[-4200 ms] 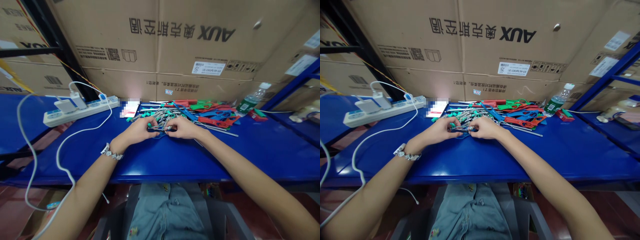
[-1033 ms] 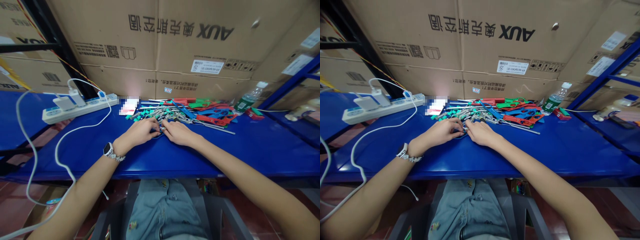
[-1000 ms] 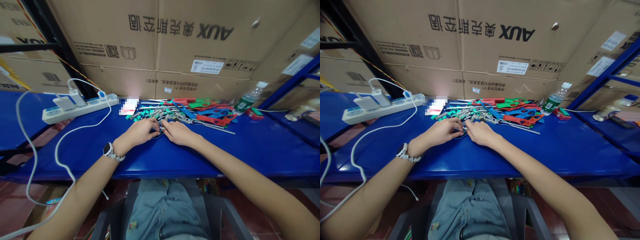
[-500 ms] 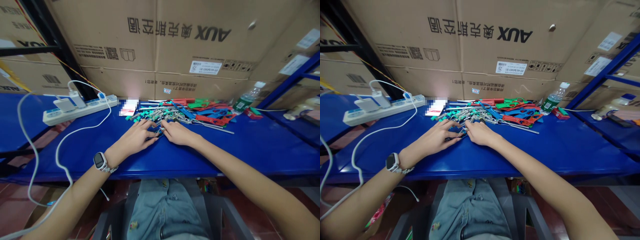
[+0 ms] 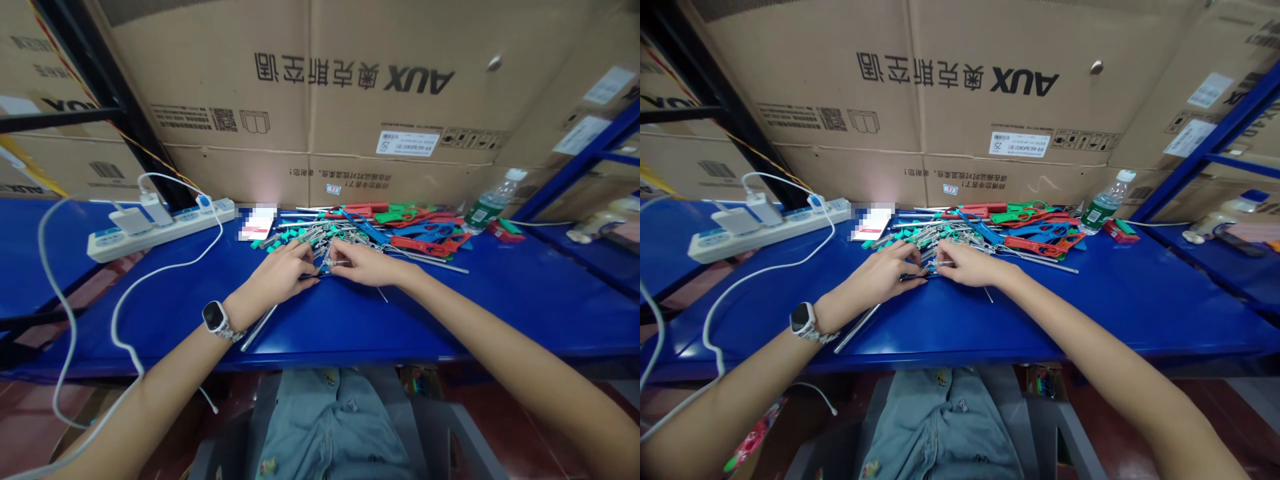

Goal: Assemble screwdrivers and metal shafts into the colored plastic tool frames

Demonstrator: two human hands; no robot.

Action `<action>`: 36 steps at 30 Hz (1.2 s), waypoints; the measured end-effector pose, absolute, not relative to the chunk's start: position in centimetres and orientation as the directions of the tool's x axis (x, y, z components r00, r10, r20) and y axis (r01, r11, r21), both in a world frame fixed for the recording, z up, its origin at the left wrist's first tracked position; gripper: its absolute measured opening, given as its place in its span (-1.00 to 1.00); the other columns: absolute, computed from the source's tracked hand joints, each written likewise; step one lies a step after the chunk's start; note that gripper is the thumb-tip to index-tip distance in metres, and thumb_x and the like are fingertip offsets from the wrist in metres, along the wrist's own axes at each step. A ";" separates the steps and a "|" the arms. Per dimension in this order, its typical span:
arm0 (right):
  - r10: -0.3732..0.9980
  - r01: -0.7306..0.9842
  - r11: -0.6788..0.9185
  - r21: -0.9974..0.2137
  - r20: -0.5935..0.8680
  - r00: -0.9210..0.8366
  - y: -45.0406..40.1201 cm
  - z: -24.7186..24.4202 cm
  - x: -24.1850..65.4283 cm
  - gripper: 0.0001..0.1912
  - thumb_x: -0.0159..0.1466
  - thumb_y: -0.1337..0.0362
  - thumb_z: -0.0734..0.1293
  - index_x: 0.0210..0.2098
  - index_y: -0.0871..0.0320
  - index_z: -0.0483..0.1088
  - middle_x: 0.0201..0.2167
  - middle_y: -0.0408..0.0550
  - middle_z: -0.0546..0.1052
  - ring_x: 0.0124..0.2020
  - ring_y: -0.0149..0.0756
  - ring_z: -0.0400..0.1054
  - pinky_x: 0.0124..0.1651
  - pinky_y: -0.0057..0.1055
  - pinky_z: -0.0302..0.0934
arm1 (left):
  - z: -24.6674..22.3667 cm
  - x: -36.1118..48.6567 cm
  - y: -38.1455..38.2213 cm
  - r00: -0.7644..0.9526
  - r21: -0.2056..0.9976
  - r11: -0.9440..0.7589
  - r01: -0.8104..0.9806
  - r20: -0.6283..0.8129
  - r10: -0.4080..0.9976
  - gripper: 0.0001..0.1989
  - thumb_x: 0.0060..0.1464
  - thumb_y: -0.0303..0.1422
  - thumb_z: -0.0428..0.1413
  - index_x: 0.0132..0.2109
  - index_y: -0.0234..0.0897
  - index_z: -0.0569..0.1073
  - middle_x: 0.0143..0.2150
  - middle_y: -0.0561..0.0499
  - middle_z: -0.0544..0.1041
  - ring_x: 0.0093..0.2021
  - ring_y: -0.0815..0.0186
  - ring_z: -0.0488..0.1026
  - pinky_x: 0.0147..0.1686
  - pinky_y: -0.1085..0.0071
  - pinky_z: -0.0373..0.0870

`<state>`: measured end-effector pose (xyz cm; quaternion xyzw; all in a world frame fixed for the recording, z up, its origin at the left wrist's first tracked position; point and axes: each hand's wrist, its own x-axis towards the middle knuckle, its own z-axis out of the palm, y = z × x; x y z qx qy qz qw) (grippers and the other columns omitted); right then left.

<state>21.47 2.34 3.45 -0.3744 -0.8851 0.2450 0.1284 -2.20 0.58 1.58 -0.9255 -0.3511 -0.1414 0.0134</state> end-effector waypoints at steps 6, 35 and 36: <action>0.688 0.558 0.660 -0.503 0.105 -0.718 3.0 3.7 22.8 -0.86 0.39 0.21 0.39 -0.16 0.16 0.50 -0.27 -0.07 0.60 -0.25 -0.26 0.43 -0.14 -0.33 0.24 | 1.4 -2.7 1.7 0.699 0.251 -0.740 0.624 0.244 0.672 -0.88 0.23 -0.30 0.29 -0.13 -0.18 0.69 -0.11 -0.08 0.53 -0.01 0.08 0.45 -0.02 0.18 0.39; 0.694 0.577 0.720 -0.387 0.370 -0.618 1.1 0.8 22.7 -0.85 0.44 0.30 0.32 -0.19 0.13 0.55 -0.16 0.01 0.56 -0.05 -0.18 0.41 0.10 -0.15 0.26 | -0.1 -2.7 2.5 0.609 0.438 -0.665 0.605 0.284 0.741 -0.80 0.22 -0.17 0.28 -0.14 -0.19 0.66 -0.10 -0.09 0.55 -0.01 0.10 0.49 0.02 0.11 0.43; 0.697 0.566 0.716 -0.409 0.374 -0.612 1.2 0.8 22.7 -0.86 0.44 0.32 0.32 -0.22 0.14 0.53 -0.18 0.00 0.56 -0.07 -0.19 0.42 0.08 -0.17 0.26 | -0.1 -2.6 2.4 0.608 0.440 -0.666 0.603 0.288 0.740 -0.79 0.22 -0.17 0.27 -0.14 -0.19 0.66 -0.11 -0.09 0.55 -0.02 0.10 0.49 0.01 0.11 0.43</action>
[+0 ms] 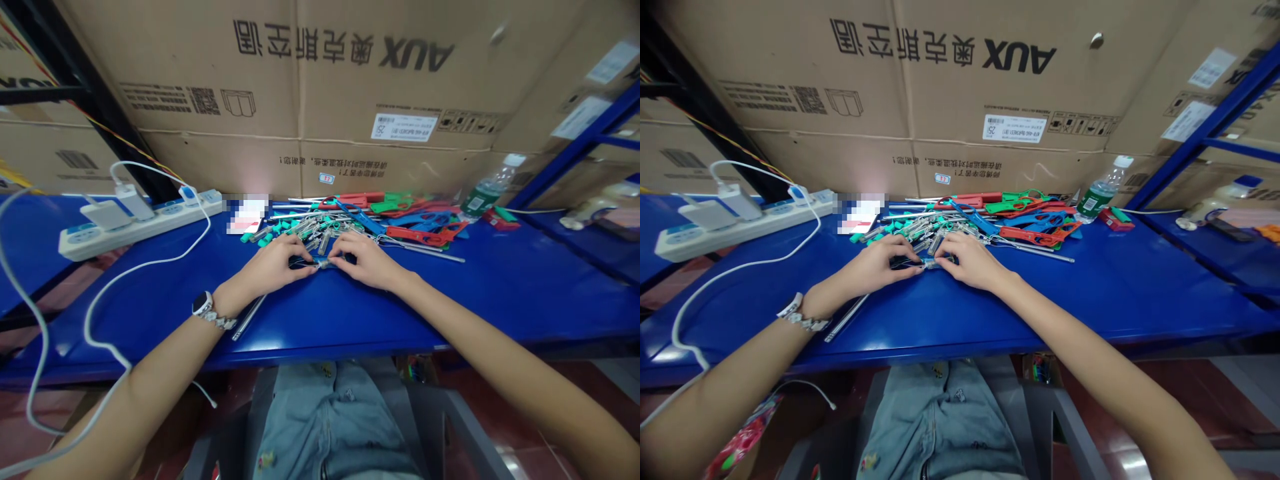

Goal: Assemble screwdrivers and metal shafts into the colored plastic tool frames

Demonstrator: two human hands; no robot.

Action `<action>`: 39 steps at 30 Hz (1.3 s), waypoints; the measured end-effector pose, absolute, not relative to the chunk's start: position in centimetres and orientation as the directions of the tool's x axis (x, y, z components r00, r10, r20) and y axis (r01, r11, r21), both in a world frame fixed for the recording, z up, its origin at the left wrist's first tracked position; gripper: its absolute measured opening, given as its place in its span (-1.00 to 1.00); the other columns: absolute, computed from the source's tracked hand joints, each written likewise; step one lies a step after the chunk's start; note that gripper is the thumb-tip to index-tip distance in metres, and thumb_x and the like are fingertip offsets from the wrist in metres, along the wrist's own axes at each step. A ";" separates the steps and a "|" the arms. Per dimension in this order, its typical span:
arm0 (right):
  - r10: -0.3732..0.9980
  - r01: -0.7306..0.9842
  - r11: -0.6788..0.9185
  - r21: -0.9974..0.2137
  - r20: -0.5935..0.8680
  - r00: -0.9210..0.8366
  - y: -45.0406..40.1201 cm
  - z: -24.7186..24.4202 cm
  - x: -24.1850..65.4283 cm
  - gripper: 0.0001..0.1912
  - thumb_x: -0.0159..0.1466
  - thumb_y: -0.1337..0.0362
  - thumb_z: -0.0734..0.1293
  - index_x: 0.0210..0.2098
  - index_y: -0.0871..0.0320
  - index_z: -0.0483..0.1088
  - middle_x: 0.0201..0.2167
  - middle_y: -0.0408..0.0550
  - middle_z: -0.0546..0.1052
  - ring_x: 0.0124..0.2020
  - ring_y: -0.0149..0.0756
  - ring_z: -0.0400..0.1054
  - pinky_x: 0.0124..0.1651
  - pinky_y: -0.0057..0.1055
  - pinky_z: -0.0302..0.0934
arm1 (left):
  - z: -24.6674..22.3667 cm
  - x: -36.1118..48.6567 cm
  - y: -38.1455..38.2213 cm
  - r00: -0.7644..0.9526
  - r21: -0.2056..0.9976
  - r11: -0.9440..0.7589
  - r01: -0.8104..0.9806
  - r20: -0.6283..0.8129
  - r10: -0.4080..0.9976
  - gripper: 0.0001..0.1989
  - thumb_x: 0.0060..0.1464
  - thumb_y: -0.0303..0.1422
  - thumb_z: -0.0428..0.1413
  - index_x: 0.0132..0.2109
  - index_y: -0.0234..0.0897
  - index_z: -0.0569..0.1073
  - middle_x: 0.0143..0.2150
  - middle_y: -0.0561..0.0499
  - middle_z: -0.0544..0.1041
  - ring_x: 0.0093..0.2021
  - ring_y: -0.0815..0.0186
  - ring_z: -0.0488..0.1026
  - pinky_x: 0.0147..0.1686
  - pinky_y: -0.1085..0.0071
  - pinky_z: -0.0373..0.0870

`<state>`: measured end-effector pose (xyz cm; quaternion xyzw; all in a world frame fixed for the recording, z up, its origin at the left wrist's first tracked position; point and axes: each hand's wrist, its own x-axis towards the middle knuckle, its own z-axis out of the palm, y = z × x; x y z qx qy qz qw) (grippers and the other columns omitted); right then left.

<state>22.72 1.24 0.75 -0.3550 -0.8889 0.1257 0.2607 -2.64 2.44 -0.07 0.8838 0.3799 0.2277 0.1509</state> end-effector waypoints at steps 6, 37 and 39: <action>0.680 0.541 0.729 -0.420 0.354 -0.642 1.3 0.7 23.0 -0.91 0.37 0.32 0.41 -0.13 0.12 0.53 -0.12 -0.01 0.59 -0.02 -0.18 0.44 0.11 -0.16 0.25 | 0.1 -2.6 2.4 0.621 0.427 -0.685 0.590 0.302 0.723 -0.85 0.25 -0.24 0.24 -0.17 -0.19 0.65 -0.12 -0.07 0.55 -0.03 0.12 0.50 0.02 0.12 0.43; 0.649 0.642 0.746 -0.176 0.409 -0.642 0.9 0.1 23.0 -0.91 0.41 0.33 0.37 -0.18 0.17 0.55 -0.27 -0.04 0.52 -0.23 -0.25 0.37 -0.11 -0.27 0.19 | 0.0 -1.5 3.0 0.560 0.408 -0.636 0.655 0.303 0.771 -0.69 0.09 -0.12 0.36 -0.15 -0.22 0.58 0.02 -0.10 0.50 0.08 0.01 0.42 0.16 0.01 0.32; 0.649 0.646 0.745 -0.167 0.406 -0.644 0.9 0.2 23.1 -0.90 0.41 0.31 0.37 -0.17 0.16 0.57 -0.27 -0.04 0.53 -0.21 -0.24 0.39 -0.09 -0.26 0.20 | 0.1 -1.7 2.8 0.571 0.369 -0.650 0.664 0.312 0.760 -0.65 0.11 -0.11 0.35 -0.05 -0.20 0.57 0.03 -0.09 0.50 0.09 0.01 0.42 0.15 0.02 0.32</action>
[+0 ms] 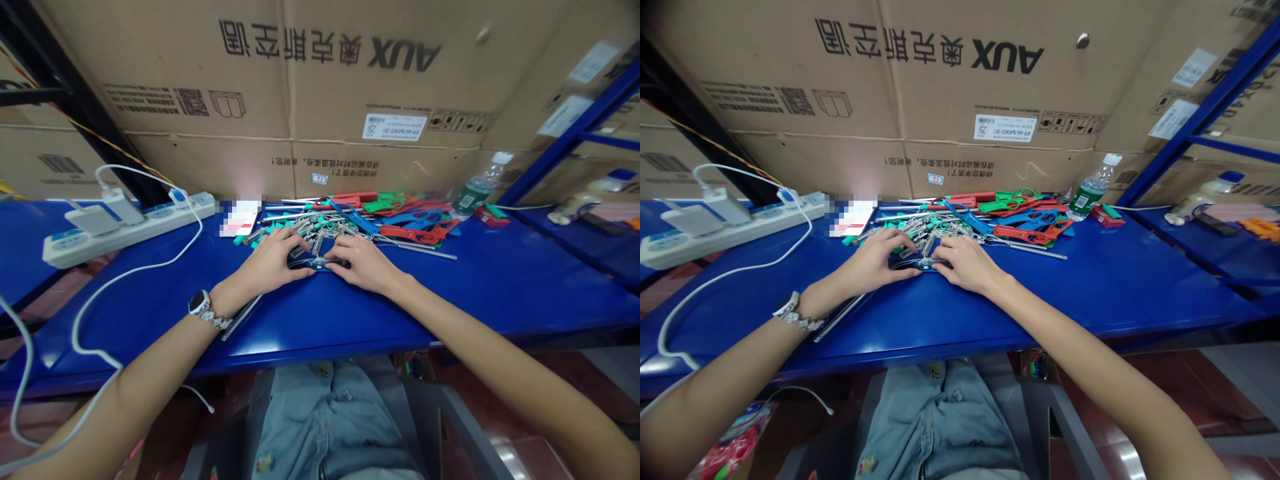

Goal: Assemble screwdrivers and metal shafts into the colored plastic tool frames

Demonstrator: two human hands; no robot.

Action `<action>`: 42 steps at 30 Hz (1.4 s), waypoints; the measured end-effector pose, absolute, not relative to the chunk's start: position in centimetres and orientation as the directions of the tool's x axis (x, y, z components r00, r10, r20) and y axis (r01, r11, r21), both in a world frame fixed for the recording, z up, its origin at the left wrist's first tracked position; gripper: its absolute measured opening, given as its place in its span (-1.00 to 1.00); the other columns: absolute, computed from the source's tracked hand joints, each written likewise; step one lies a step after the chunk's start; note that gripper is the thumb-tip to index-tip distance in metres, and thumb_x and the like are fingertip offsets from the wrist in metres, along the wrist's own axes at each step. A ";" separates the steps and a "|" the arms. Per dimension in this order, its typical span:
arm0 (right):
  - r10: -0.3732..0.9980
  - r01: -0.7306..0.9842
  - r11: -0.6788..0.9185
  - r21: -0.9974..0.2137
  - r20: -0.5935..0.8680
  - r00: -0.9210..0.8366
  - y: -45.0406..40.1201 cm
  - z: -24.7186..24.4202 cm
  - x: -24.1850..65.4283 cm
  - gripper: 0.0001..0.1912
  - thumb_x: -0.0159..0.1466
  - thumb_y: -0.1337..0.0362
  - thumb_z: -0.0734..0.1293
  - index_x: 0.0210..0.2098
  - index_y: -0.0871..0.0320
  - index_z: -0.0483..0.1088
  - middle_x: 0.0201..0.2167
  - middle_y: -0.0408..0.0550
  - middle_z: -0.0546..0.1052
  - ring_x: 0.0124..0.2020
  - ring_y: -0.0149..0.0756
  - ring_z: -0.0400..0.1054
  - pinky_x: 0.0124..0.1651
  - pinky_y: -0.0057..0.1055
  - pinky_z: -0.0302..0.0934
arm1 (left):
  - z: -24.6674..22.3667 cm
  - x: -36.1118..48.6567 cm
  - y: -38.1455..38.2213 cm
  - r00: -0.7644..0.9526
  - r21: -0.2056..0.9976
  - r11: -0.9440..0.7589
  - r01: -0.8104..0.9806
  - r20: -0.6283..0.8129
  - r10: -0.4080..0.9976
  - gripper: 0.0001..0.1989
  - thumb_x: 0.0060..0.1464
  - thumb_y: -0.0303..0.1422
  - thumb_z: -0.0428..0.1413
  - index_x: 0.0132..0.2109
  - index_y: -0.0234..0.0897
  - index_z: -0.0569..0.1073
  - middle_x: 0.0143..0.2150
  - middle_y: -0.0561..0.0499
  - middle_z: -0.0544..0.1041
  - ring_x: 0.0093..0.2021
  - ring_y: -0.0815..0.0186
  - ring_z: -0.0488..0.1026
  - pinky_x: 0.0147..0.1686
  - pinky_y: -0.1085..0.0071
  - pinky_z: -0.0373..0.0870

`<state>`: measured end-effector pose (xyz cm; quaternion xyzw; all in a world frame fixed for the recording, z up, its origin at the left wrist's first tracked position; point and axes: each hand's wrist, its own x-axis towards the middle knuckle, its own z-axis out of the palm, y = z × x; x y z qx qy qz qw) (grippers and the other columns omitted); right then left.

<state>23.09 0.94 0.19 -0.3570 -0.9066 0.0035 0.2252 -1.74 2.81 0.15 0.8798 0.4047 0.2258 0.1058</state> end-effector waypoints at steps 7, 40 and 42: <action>0.667 0.671 0.729 -0.135 0.360 -0.653 1.0 0.6 23.5 -0.78 0.41 0.30 0.39 0.01 0.09 0.61 -0.18 0.01 0.56 -0.12 -0.17 0.42 -0.02 -0.19 0.24 | 0.5 -1.7 2.6 0.627 0.307 -0.666 0.680 0.229 0.745 -0.70 0.24 -0.10 0.26 -0.03 -0.20 0.63 -0.07 -0.09 0.56 0.00 0.04 0.47 0.04 0.09 0.34; 0.671 0.712 0.693 0.107 0.263 -0.693 -0.3 0.9 23.0 -0.62 0.51 0.21 0.23 0.25 0.04 0.49 0.02 0.14 0.52 0.03 -0.01 0.30 0.00 -0.15 0.13 | 0.7 -1.4 1.0 0.746 -0.022 -0.784 0.620 0.327 0.580 -0.77 0.39 -0.29 0.12 0.02 -0.16 0.66 0.04 -0.10 0.55 0.07 0.04 0.40 -0.01 0.14 0.32; 0.678 0.715 0.694 0.081 0.257 -0.688 -0.4 0.9 23.1 -0.61 0.51 0.21 0.24 0.25 0.03 0.49 0.02 0.14 0.51 0.03 -0.01 0.30 0.01 -0.13 0.15 | 0.7 -1.4 0.9 0.749 -0.031 -0.785 0.618 0.325 0.577 -0.76 0.40 -0.29 0.10 0.00 -0.16 0.67 0.04 -0.10 0.55 0.08 0.04 0.40 -0.02 0.15 0.32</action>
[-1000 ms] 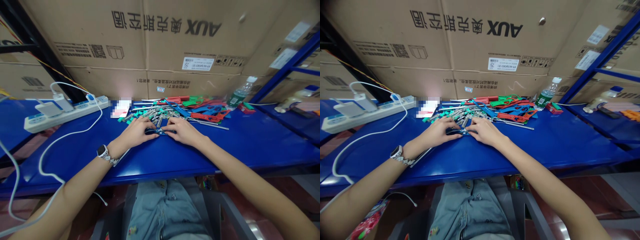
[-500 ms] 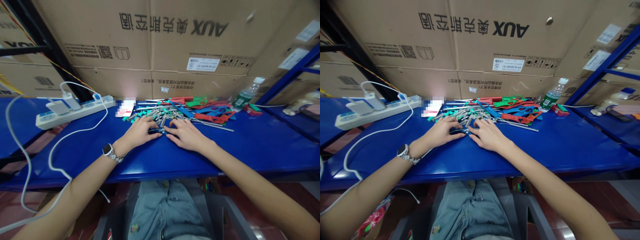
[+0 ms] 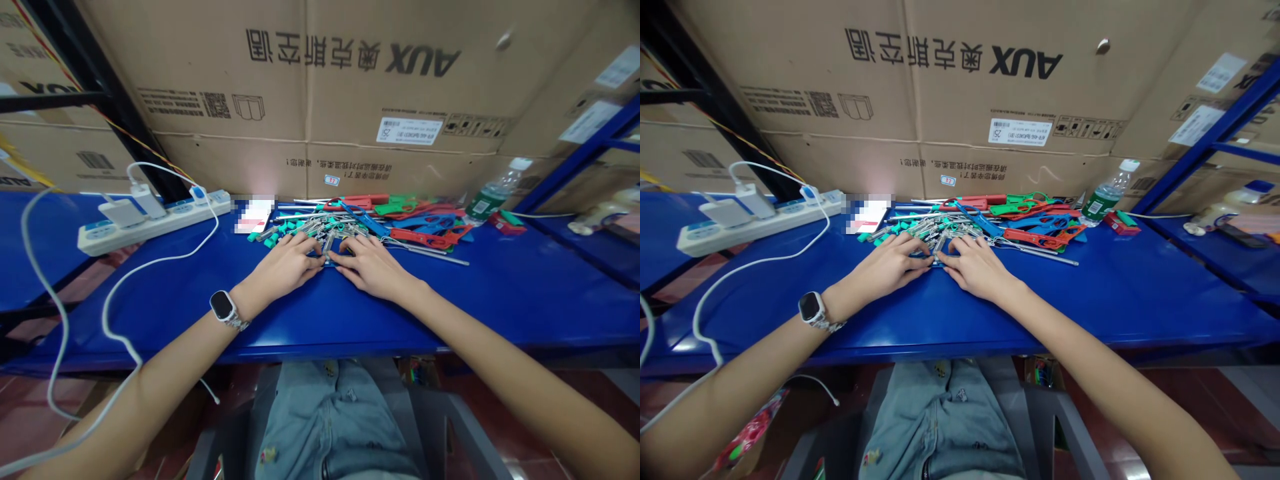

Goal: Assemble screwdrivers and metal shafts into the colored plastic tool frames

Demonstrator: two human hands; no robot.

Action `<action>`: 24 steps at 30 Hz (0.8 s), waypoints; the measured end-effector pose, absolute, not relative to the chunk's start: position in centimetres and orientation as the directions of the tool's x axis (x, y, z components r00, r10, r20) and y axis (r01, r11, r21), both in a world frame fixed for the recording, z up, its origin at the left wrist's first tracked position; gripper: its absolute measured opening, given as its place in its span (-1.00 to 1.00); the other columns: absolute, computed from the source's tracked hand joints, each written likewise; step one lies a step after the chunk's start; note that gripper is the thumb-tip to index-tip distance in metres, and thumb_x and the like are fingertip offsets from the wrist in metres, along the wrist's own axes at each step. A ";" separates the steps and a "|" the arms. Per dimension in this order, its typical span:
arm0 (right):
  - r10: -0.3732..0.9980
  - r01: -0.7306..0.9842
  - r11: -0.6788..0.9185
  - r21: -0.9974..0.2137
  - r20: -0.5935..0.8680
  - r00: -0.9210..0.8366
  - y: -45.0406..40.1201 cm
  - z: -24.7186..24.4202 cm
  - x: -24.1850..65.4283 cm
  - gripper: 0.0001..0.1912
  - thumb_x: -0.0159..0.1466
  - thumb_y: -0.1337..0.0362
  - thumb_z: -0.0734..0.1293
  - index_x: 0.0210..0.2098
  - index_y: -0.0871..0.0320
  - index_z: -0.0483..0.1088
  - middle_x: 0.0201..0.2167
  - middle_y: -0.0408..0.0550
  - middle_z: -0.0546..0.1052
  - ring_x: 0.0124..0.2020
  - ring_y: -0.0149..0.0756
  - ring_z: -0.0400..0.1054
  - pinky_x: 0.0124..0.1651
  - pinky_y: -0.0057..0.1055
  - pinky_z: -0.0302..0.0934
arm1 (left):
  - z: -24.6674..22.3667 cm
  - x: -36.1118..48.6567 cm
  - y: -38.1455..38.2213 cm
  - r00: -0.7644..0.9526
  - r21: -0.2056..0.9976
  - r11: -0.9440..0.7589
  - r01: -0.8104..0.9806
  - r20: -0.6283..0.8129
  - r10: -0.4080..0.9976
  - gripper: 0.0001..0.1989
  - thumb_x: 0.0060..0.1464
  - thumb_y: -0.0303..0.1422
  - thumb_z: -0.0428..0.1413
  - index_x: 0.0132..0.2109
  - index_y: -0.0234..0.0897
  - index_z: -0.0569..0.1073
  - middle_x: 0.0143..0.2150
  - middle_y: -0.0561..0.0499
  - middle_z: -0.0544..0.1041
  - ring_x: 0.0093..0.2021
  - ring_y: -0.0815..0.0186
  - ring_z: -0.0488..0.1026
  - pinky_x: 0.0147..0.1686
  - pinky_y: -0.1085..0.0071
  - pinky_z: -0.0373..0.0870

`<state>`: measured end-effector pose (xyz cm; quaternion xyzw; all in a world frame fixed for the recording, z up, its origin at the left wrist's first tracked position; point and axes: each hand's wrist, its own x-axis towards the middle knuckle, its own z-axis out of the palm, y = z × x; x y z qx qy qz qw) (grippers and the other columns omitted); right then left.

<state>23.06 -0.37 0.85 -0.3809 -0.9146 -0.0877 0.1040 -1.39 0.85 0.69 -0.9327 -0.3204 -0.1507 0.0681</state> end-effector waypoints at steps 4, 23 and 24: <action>0.696 0.722 0.692 0.012 0.253 -0.671 -0.3 0.7 23.3 -0.60 0.50 0.20 0.24 0.27 0.00 0.48 0.02 0.14 0.49 0.04 0.01 0.30 0.03 -0.08 0.20 | 0.8 -1.3 0.8 0.743 0.021 -0.788 0.616 0.320 0.588 -0.75 0.41 -0.30 0.09 -0.02 -0.17 0.68 0.04 -0.12 0.55 0.09 0.03 0.40 0.00 0.13 0.33; 0.665 0.692 0.722 -0.004 0.284 -0.691 -0.6 0.4 23.8 -0.63 0.51 0.19 0.21 0.19 0.09 0.51 0.23 0.08 0.54 0.36 0.10 0.21 0.24 0.09 0.06 | 0.0 -1.1 1.2 0.706 0.078 -0.769 0.634 0.346 0.617 -0.75 0.39 -0.32 0.09 -0.09 -0.20 0.69 0.04 -0.12 0.56 0.05 0.03 0.43 0.02 0.07 0.39; 0.664 0.693 0.721 -0.003 0.290 -0.689 -0.6 0.4 23.8 -0.63 0.51 0.18 0.22 0.19 0.09 0.51 0.23 0.09 0.55 0.35 0.10 0.22 0.24 0.08 0.06 | 0.0 -1.0 1.3 0.698 0.100 -0.764 0.638 0.343 0.628 -0.77 0.37 -0.32 0.11 -0.08 -0.19 0.68 0.05 -0.11 0.56 0.06 0.03 0.43 0.03 0.06 0.38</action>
